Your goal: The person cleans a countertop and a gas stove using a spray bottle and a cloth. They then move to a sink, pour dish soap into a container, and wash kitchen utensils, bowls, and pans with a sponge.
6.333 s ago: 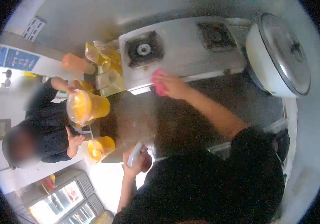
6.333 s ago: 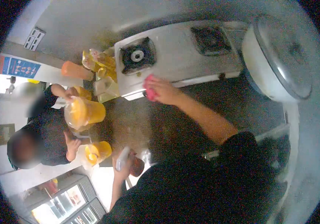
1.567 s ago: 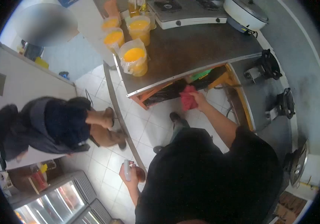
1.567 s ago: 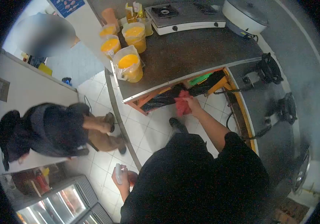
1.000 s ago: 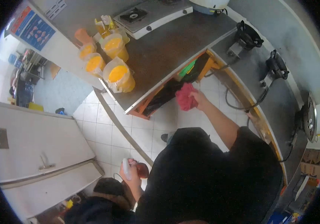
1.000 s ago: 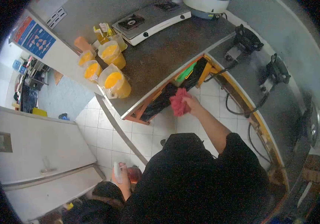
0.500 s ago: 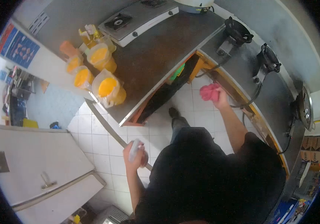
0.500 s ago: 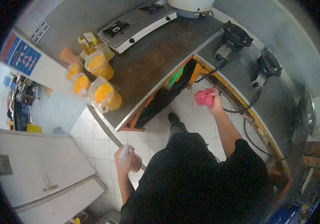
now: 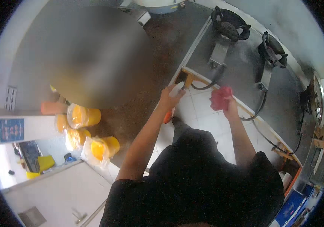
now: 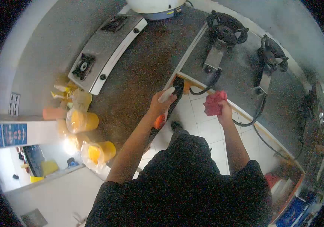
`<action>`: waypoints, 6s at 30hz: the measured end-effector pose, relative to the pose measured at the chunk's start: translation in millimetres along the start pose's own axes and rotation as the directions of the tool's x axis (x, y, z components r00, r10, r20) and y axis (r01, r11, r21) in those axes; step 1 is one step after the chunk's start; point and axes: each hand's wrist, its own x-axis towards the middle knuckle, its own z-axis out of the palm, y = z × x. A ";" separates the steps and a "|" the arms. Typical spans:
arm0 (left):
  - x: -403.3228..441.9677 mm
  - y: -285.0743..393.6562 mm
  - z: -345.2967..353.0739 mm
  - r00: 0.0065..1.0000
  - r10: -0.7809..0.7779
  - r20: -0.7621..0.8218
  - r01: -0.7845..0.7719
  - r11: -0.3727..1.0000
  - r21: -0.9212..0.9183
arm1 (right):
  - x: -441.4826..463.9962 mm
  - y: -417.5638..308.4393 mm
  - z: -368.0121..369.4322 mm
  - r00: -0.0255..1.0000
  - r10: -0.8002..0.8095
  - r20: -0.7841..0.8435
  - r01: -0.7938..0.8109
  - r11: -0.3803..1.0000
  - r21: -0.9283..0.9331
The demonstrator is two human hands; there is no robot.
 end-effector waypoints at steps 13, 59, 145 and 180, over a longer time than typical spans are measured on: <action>22.6 10.4 -13.7 0.985 -0.173 0.010 0.172 0.971 -0.167 | 224.8 -78.9 128.7 0.852 -0.405 0.333 0.400 0.092 -0.912; -853.7 -147.6 -343.6 0.331 -0.285 -0.900 0.106 0.959 -0.264 | -350.7 552.4 481.9 0.288 0.867 0.407 -0.469 0.498 -0.729; -1136.4 -477.8 -467.7 -0.544 -0.740 -0.396 0.040 0.448 -0.893 | -314.6 992.6 876.8 0.493 0.800 0.341 -0.407 0.558 -0.723; -757.7 -809.2 -1656.6 0.025 -0.821 -0.570 0.036 0.570 -0.821 | 163.4 1316.4 1402.2 0.858 0.485 0.169 -0.365 0.807 -0.464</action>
